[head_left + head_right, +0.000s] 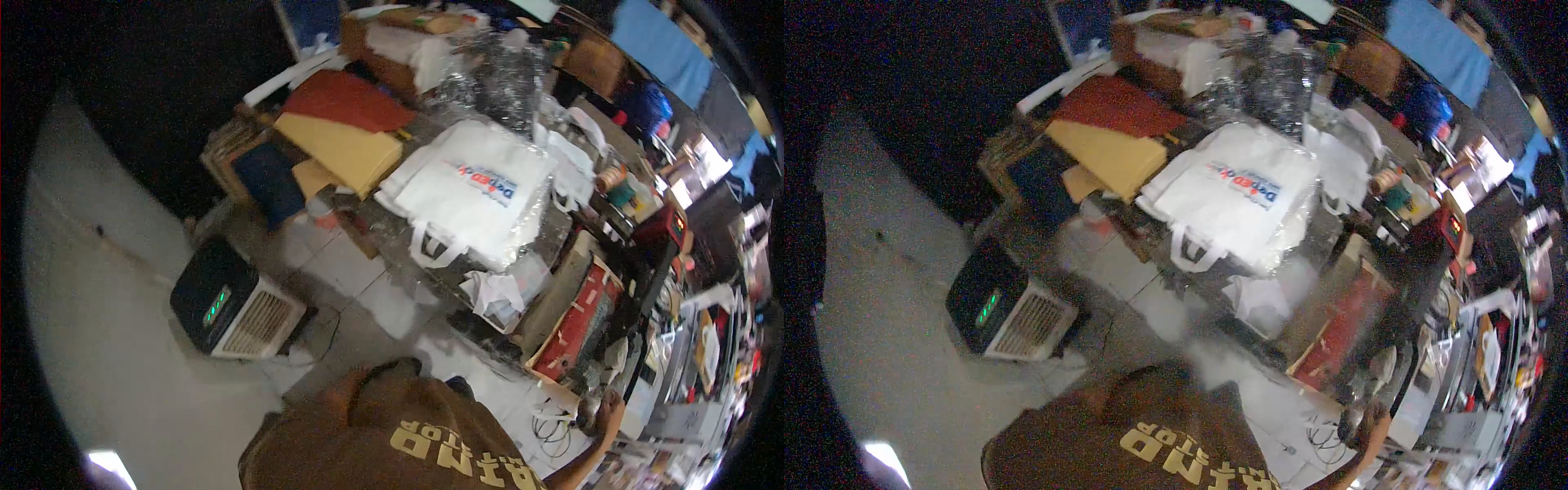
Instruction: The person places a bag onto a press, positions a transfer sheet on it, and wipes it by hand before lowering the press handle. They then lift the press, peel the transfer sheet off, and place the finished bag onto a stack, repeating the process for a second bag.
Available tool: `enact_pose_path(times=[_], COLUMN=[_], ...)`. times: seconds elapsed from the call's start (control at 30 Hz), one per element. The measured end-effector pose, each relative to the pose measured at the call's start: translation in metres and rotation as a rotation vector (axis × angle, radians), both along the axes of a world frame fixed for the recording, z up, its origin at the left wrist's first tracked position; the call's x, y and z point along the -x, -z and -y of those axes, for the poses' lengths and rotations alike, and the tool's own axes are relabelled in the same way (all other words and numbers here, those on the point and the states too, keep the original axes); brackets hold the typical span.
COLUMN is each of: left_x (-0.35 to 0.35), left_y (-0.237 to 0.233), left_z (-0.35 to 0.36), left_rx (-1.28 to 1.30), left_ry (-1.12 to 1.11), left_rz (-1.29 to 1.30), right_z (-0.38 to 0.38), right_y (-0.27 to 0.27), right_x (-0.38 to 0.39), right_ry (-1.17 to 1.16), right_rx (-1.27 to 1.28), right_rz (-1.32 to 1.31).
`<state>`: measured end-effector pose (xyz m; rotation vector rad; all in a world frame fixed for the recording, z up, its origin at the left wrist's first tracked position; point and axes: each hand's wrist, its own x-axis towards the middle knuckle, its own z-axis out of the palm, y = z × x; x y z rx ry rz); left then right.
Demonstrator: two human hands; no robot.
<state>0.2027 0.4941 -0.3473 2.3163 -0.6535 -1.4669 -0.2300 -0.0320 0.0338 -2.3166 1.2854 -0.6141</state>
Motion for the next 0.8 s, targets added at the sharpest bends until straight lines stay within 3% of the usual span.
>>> enact_pose_path(times=[0.1,0.17,0.27,0.33,0.43,0.5,0.53,0.6,0.73,0.8], left_x=[-0.008,-0.010,-0.006,0.001,0.008,0.009,0.011,0.014,0.014,0.011], left_y=[0.003,-0.002,-0.010,-0.011,-0.011,-0.010,-0.010,-0.011,-0.011,-0.011], left_z=[0.023,0.039,0.053,0.053,0.044,0.035,0.032,0.025,0.019,0.020], left_rx=[0.034,0.027,0.011,0.000,-0.019,-0.036,-0.045,-0.059,-0.083,-0.093], left_ry=[0.059,0.078,0.102,0.115,0.128,0.136,0.141,0.147,0.178,0.200], left_rz=[0.067,0.073,0.065,0.048,0.024,0.013,0.007,-0.007,-0.020,-0.022], right_z=[-0.001,-0.001,0.000,-0.011,-0.003,-0.004,-0.004,-0.006,0.003,0.015], right_y=[-0.020,0.000,-0.022,-0.034,-0.015,-0.012,-0.015,-0.025,-0.020,-0.016], right_x=[-0.008,-0.004,-0.006,-0.016,-0.001,0.005,0.005,0.003,0.007,0.011], right_ry=[0.041,0.096,0.017,-0.040,-0.030,-0.030,-0.028,0.009,0.027,0.065], right_rx=[-0.347,0.012,-0.212,-0.228,-0.296,0.038,0.036,-0.208,-0.122,-0.344], right_rz=[-0.073,0.098,-0.001,-0.028,0.130,-0.006,-0.008,-0.089,-0.172,-0.191])
